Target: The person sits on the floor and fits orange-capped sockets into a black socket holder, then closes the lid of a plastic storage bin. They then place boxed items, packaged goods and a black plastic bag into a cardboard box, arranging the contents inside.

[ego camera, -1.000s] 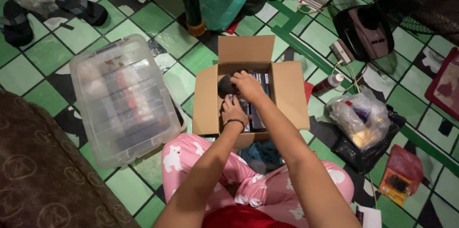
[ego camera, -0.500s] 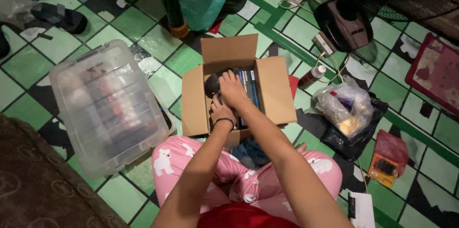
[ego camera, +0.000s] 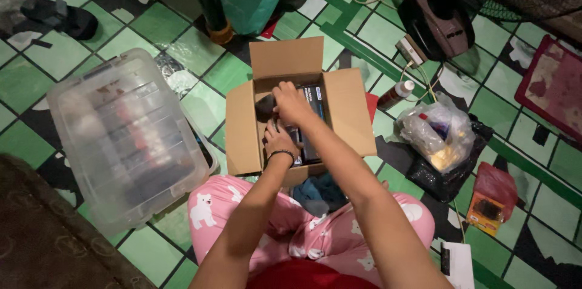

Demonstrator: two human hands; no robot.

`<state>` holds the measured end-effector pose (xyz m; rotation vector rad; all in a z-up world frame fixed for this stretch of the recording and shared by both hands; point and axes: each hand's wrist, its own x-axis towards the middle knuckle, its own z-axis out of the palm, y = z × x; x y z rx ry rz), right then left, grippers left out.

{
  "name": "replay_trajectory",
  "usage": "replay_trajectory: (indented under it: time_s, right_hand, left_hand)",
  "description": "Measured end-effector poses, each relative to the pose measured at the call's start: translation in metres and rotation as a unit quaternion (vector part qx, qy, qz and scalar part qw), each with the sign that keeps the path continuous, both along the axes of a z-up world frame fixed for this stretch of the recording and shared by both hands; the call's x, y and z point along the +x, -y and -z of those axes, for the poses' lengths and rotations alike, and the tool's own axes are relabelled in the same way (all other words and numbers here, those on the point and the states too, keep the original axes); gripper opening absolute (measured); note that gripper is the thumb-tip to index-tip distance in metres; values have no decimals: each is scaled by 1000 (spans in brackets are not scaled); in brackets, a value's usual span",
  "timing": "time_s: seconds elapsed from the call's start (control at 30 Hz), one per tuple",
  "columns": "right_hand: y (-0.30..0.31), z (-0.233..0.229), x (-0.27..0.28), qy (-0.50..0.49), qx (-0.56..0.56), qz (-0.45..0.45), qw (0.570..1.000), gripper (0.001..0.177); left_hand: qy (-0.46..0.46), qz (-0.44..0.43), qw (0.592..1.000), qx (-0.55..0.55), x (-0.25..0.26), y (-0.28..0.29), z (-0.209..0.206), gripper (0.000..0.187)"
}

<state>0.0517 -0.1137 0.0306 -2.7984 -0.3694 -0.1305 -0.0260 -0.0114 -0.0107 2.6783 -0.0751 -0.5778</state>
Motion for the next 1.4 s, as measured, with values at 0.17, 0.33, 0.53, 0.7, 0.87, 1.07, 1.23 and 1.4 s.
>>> replay_trajectory:
  time_s: [0.17, 0.33, 0.53, 0.7, 0.87, 1.07, 1.23, 1.4]
  right_hand:
    - [20, 6, 20, -5, -65, -108, 992, 41]
    - [3, 27, 22, 94, -95, -125, 983, 41]
    - [15, 5, -14, 114, 24, -45, 992, 62]
    - [93, -17, -102, 48, 137, -9, 989, 73]
    - [248, -13, -274, 25, 205, 242, 948, 54]
    - [333, 34, -528, -39, 103, 565, 818, 47]
    - [310, 55, -626, -215, 17, 636, 741, 88]
    - [260, 64, -634, -221, 87, 692, 682, 111]
  left_hand:
    - [8, -3, 1000, -20, -1, 0, 7, 114]
    - [7, 15, 1000, 25, 4, 3, 31, 110]
    - [26, -9, 1000, -13, 7, 3, 35, 119]
    - [29, 3, 999, -26, 7, -3, 19, 130]
    - [113, 27, 992, -57, -1, -11, 20, 124]
    - [215, 97, 970, -66, -15, -16, 43, 103]
    - [238, 115, 962, -69, -25, -12, 33, 100]
    - [237, 117, 961, -79, -34, -11, 3, 99]
